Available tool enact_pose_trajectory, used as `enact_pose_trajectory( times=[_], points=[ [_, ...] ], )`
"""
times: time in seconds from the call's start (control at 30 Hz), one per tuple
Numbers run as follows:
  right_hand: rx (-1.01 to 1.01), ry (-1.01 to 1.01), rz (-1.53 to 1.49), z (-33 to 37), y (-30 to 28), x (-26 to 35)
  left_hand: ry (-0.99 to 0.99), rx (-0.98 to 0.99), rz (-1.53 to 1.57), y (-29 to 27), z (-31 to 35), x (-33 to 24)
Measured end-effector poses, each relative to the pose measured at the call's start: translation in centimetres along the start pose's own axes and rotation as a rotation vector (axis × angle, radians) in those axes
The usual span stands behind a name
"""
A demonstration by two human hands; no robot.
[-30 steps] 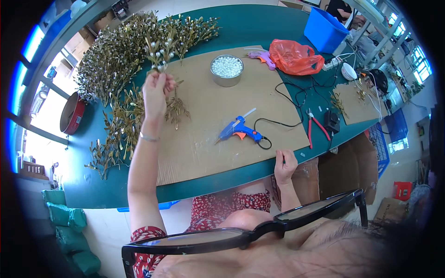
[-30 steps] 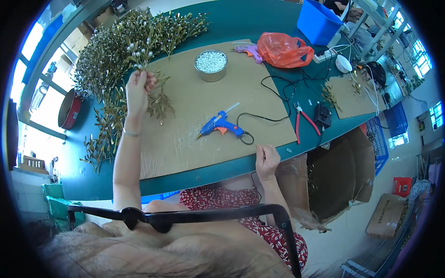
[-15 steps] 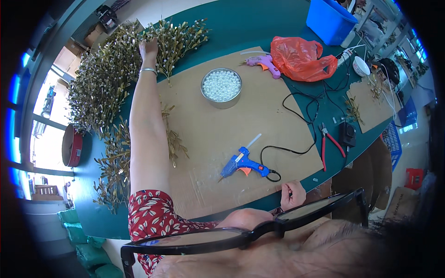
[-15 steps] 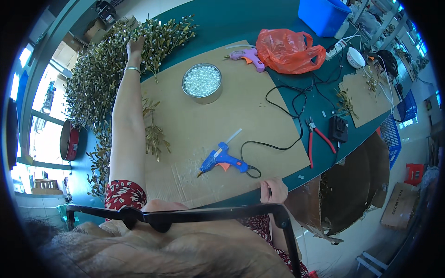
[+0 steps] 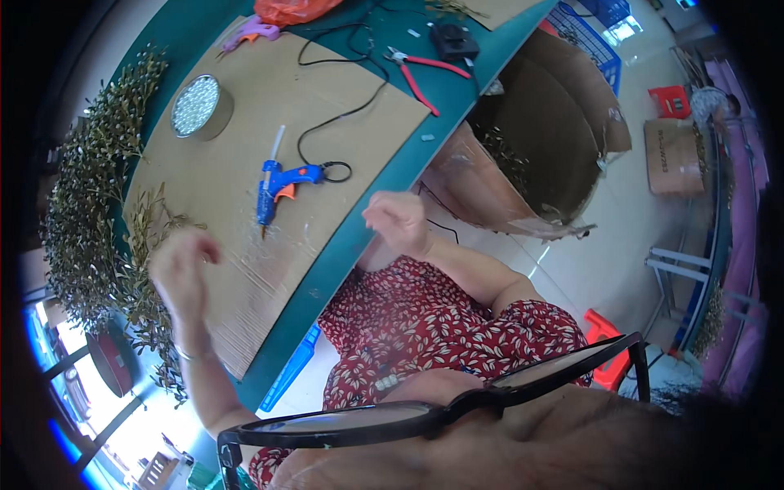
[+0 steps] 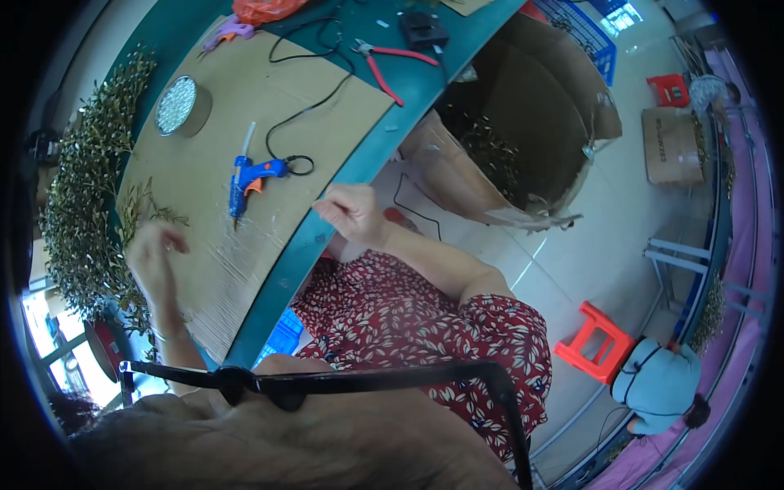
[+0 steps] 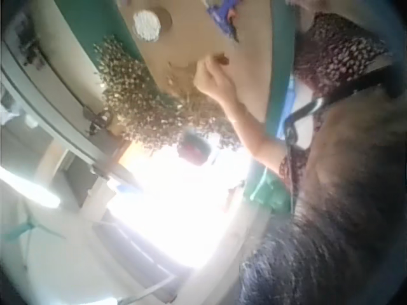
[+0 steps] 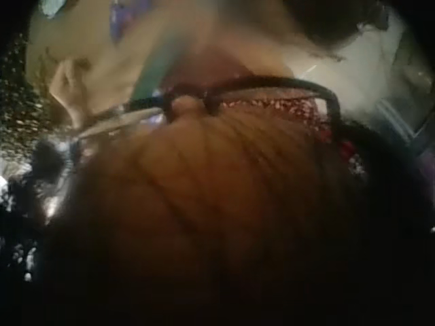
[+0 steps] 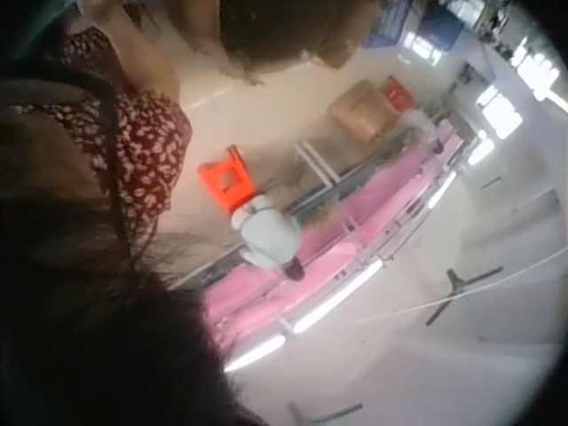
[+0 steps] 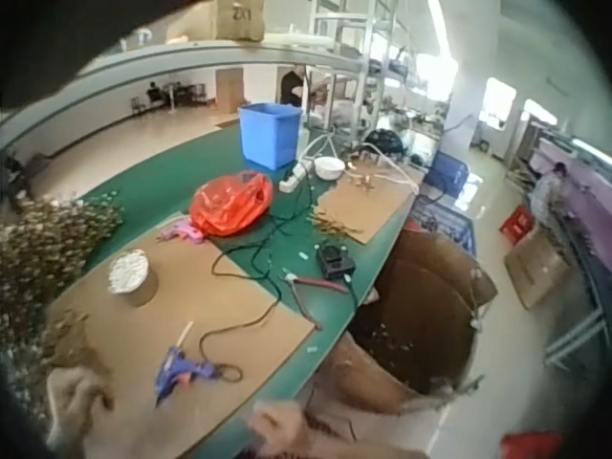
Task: The person applies hot glue to artificial leaf branches with a glue gun and attaches pearl beads onto the branches by hand.
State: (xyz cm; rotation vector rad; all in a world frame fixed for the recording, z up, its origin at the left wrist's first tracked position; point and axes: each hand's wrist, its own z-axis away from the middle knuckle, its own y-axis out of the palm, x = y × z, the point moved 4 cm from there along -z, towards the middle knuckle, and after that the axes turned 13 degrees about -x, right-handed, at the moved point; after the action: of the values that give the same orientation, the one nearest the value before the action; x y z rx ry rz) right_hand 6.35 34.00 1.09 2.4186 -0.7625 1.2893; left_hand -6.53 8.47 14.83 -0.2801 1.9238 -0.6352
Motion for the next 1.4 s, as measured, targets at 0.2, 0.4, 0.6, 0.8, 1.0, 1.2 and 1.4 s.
enact_pose_trajectory(
  times=[0.2,0.4,0.6,0.8,1.0,1.2,1.4],
  points=[
    [0.302,0.897,-0.499,6.5,-1.0,-0.1,0.23,0.267,0.103,15.9,11.3,-5.9],
    [0.295,1.107,-0.881,7.6,-10.0,1.8,0.627,0.21,-0.048,24.6,16.3,-3.6],
    [0.234,0.618,-0.956,3.0,-23.4,5.4,0.218,0.494,0.097,29.8,18.7,1.7],
    [-0.011,0.076,0.812,1.3,-23.5,0.7,0.317,0.173,0.184,25.1,10.8,-5.4],
    [-0.083,0.115,1.084,1.9,-25.2,-2.5,0.343,-0.056,-0.094,27.5,1.8,-4.7],
    [-0.218,0.44,0.812,2.4,-26.6,-3.8,0.427,0.054,-0.327,29.8,0.0,-4.4],
    [-0.191,0.44,0.814,2.3,-27.2,-4.4,0.397,0.116,-0.366,30.6,-0.2,-3.7]
  ],
)
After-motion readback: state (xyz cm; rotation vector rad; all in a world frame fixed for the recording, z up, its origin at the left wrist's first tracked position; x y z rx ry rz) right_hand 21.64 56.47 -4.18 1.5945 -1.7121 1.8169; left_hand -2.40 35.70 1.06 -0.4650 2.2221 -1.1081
